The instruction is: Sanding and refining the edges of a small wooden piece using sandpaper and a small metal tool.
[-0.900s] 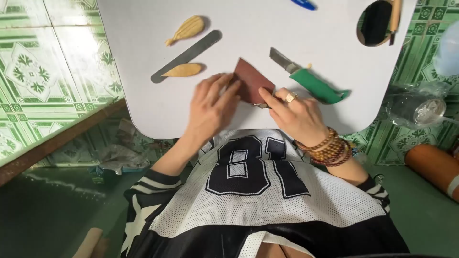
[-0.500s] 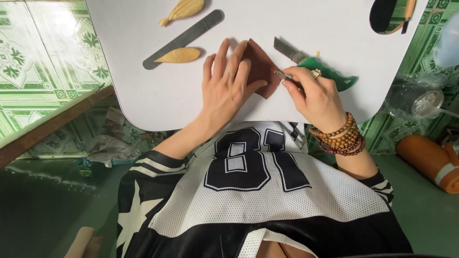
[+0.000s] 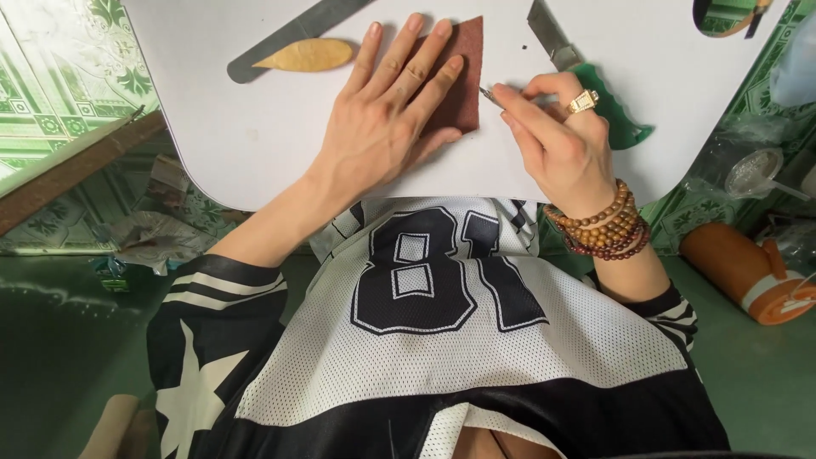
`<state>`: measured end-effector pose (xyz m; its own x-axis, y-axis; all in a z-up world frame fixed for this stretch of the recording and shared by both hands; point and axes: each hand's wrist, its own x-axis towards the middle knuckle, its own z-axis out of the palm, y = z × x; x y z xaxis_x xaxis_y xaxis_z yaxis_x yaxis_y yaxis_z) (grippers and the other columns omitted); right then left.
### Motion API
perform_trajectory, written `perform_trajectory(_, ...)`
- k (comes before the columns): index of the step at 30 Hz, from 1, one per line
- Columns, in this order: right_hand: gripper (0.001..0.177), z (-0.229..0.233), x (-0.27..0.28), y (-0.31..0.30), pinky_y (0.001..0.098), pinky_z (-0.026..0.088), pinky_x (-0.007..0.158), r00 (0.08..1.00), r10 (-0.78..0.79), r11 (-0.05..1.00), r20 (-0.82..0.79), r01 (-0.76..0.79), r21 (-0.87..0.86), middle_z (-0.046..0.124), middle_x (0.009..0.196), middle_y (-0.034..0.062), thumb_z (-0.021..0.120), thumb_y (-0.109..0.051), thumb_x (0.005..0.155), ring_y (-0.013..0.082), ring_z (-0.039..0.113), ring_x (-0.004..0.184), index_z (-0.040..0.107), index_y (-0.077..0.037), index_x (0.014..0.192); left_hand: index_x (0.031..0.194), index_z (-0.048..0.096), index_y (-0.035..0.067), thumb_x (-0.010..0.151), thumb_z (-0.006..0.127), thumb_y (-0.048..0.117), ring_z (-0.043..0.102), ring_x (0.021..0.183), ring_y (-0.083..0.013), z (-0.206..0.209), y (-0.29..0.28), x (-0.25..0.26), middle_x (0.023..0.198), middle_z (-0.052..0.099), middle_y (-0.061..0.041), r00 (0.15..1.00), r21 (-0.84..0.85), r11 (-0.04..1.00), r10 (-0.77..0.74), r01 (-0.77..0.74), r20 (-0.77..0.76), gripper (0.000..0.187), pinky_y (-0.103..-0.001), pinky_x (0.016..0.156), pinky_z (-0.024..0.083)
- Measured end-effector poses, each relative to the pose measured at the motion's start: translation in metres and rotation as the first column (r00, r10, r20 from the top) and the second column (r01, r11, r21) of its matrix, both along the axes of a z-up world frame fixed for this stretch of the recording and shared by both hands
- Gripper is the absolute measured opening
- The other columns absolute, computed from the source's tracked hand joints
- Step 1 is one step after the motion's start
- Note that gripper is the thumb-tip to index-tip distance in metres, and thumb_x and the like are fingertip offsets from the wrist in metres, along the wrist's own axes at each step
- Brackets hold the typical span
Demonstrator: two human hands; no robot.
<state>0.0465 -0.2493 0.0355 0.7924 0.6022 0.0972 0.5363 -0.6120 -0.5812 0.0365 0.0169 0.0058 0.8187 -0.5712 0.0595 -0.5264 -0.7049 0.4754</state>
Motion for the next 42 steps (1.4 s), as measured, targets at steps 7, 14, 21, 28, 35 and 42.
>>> perform_trajectory(7,0.023,0.002,-0.009,0.016,0.0395,0.054,0.070,0.997,-0.070,0.994,0.033,0.072,-0.080,0.056,0.110,0.0174,0.067,0.004,0.109,0.0271,0.058,0.071,0.074,0.003,0.132,0.158,0.053,0.003,0.121,0.060,0.052,0.032,0.151,-0.0401,-0.004,-0.005,-0.007,0.164,0.034,-0.018,0.999,0.031,0.999,0.044,-0.044,0.020,0.062,-0.063,0.122,0.024)
perform_trajectory(14,0.024,0.005,-0.013,0.030,0.0432,0.056,0.084,0.980,-0.197,0.980,-0.028,0.196,-0.027,0.058,0.106,0.0179,0.063,0.006,0.110,0.0321,0.063,0.090,0.070,0.007,0.132,0.159,0.046,0.001,0.121,0.042,0.052,0.034,0.152,-0.0388,-0.006,-0.026,-0.021,0.162,0.033,-0.022,0.988,0.095,0.983,0.155,-0.155,0.007,0.064,-0.054,0.125,0.024)
perform_trajectory(21,0.020,0.008,-0.012,0.035,0.0384,0.055,0.060,0.975,-0.140,0.971,0.175,0.170,-0.168,0.058,0.101,0.0133,0.070,0.005,0.109,0.0254,0.058,0.072,0.074,0.003,0.129,0.158,0.038,-0.001,0.122,0.035,0.046,0.039,0.151,-0.0361,-0.006,-0.036,-0.027,0.160,0.035,-0.025,0.984,0.223,0.958,0.172,-0.180,0.053,0.060,-0.046,0.127,0.032)
perform_trajectory(28,0.024,0.006,-0.014,0.037,0.0384,0.056,0.064,0.979,-0.123,0.976,0.163,0.149,-0.159,0.059,0.100,0.0153,0.072,0.009,0.107,0.0264,0.056,0.077,0.072,0.006,0.131,0.159,0.039,0.000,0.122,0.035,0.046,0.038,0.151,-0.0358,-0.003,-0.035,-0.027,0.160,0.034,-0.025,0.984,0.217,0.960,0.174,-0.178,0.040,0.059,-0.045,0.127,0.032)
perform_trajectory(35,0.019,0.011,-0.011,0.036,0.0368,0.054,0.060,0.978,-0.149,0.973,0.144,0.171,-0.153,0.060,0.102,0.0140,0.074,0.005,0.108,0.0242,0.056,0.072,0.077,0.004,0.127,0.158,0.039,0.001,0.121,0.035,0.046,0.039,0.151,-0.0349,-0.003,-0.034,-0.026,0.160,0.036,-0.023,0.983,0.202,0.962,0.179,-0.183,0.039,0.059,-0.045,0.127,0.031)
perform_trajectory(42,0.019,0.021,-0.002,0.014,0.0409,0.056,0.072,0.992,-0.102,0.987,0.078,0.111,-0.118,0.059,0.111,0.0197,0.062,0.003,0.113,0.0300,0.061,0.080,0.074,0.011,0.126,0.162,0.044,0.003,0.117,0.066,0.044,0.027,0.154,-0.0397,0.005,-0.011,-0.017,0.166,0.028,-0.020,0.994,0.115,0.991,0.078,-0.068,-0.081,0.065,-0.060,0.125,0.022)
